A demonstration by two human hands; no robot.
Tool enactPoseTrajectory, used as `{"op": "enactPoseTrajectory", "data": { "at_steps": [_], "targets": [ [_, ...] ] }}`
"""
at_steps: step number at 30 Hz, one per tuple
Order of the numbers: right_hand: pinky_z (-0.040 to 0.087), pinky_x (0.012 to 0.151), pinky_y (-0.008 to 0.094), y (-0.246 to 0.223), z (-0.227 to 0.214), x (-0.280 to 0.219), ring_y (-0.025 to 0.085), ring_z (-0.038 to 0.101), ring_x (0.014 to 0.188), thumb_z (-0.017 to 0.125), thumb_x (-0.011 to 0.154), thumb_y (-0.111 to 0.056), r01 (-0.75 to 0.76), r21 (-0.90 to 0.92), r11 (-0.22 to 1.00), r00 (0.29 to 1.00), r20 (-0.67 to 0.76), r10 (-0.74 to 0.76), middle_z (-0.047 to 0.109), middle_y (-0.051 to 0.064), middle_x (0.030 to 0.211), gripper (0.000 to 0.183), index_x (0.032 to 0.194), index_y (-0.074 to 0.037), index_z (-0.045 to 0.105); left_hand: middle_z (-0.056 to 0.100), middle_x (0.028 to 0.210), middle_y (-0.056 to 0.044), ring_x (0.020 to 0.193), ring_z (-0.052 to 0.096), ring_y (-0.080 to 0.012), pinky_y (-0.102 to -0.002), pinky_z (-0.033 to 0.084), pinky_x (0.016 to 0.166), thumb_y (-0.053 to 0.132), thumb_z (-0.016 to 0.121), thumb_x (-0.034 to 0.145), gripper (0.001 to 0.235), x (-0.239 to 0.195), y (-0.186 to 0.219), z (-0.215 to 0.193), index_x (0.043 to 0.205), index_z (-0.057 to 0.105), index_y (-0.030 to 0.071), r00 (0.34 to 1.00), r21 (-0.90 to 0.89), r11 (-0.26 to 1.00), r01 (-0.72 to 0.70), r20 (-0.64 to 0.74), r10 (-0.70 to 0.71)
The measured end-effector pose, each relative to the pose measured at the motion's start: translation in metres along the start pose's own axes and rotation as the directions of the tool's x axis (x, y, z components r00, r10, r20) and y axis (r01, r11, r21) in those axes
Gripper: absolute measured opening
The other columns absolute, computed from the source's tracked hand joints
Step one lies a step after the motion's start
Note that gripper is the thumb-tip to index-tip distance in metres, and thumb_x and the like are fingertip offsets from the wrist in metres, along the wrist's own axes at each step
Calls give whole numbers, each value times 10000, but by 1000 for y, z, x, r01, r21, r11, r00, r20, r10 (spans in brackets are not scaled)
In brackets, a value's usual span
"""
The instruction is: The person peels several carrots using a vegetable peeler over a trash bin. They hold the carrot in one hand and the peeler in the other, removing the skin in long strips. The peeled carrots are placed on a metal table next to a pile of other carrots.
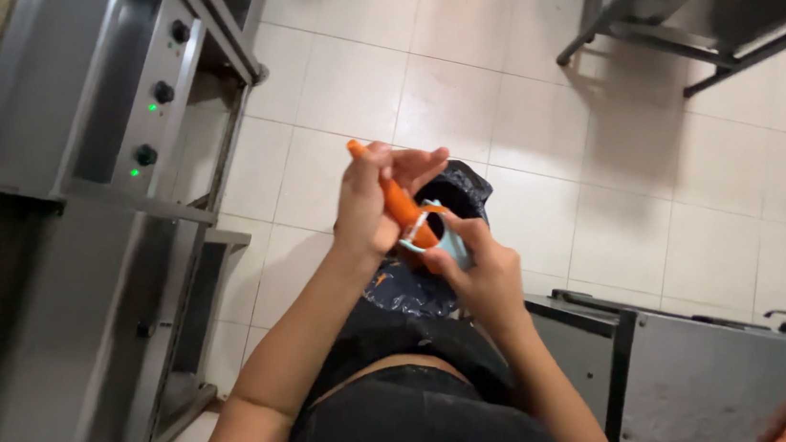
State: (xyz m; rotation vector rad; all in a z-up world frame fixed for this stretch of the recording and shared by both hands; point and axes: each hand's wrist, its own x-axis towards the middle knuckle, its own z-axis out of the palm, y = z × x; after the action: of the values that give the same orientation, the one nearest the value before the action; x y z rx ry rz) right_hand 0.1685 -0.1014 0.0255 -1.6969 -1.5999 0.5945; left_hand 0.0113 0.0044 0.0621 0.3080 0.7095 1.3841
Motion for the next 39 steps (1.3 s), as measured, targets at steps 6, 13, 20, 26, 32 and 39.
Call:
{"op": "enactPoseTrajectory", "data": {
  "at_steps": [6, 13, 20, 26, 32, 39],
  "targets": [
    [630, 856, 524, 56, -4, -24, 391, 826, 983, 921, 882, -542, -23, -81, 996, 998, 60, 28, 888, 78, 1107, 521, 1263, -223, 763, 842, 963, -264, 1077, 800, -555, -776, 576, 1117, 219, 644, 1086, 398, 20, 13, -21, 745, 448, 155, 997, -90, 993, -72, 11, 73],
    [629, 830, 466, 63, -19, -17, 365, 836, 912, 922, 895, -526, -103, -104, 989, 991, 73, 111, 867, 73, 897, 512, 1288, -249, 746, 839, 994, -267, 1116, 793, -558, -736, 546, 1161, 216, 622, 1091, 334, 29, 26, -19, 793, 481, 164, 986, -76, 984, -164, 13, 165],
    [636, 824, 462, -8, -13, 14, 344, 842, 943, 926, 876, -537, -3, 67, 998, 1000, -2, 3, 877, 72, 953, 588, 1352, -257, 724, 830, 1182, -281, 1213, 788, -469, -670, 520, 1199, 160, 719, 1074, 354, -5, 18, -2, 770, 542, 126, 979, 96, 992, -80, 197, 60],
    [649, 836, 454, -24, 3, 24, 373, 838, 977, 909, 901, -513, 66, 64, 996, 997, -37, -64, 881, 94, 995, 559, 1347, -230, 729, 779, 1359, -284, 1248, 775, -384, -591, 553, 1181, 170, 743, 1058, 342, -17, 17, 0, 772, 563, 115, 955, 194, 980, -37, 295, -23],
    [643, 831, 451, 1, 10, 14, 358, 836, 958, 917, 876, -550, 56, 21, 998, 998, 36, -57, 881, 67, 974, 546, 1314, -266, 755, 809, 1221, -320, 1286, 742, -493, -707, 468, 1227, 196, 649, 1112, 339, 2, -5, -32, 790, 553, 159, 972, -10, 1000, -28, 235, 30],
    [641, 798, 500, 71, 30, -29, 409, 827, 825, 912, 896, -555, 1, -152, 988, 988, 150, 22, 837, 192, 854, 499, 1125, -149, 734, 818, 1173, -330, 1358, 666, -597, -806, 390, 1262, 197, 612, 1103, 423, 10, 42, -13, 714, 451, 166, 951, -85, 992, -98, 286, 119]
  ]
}}
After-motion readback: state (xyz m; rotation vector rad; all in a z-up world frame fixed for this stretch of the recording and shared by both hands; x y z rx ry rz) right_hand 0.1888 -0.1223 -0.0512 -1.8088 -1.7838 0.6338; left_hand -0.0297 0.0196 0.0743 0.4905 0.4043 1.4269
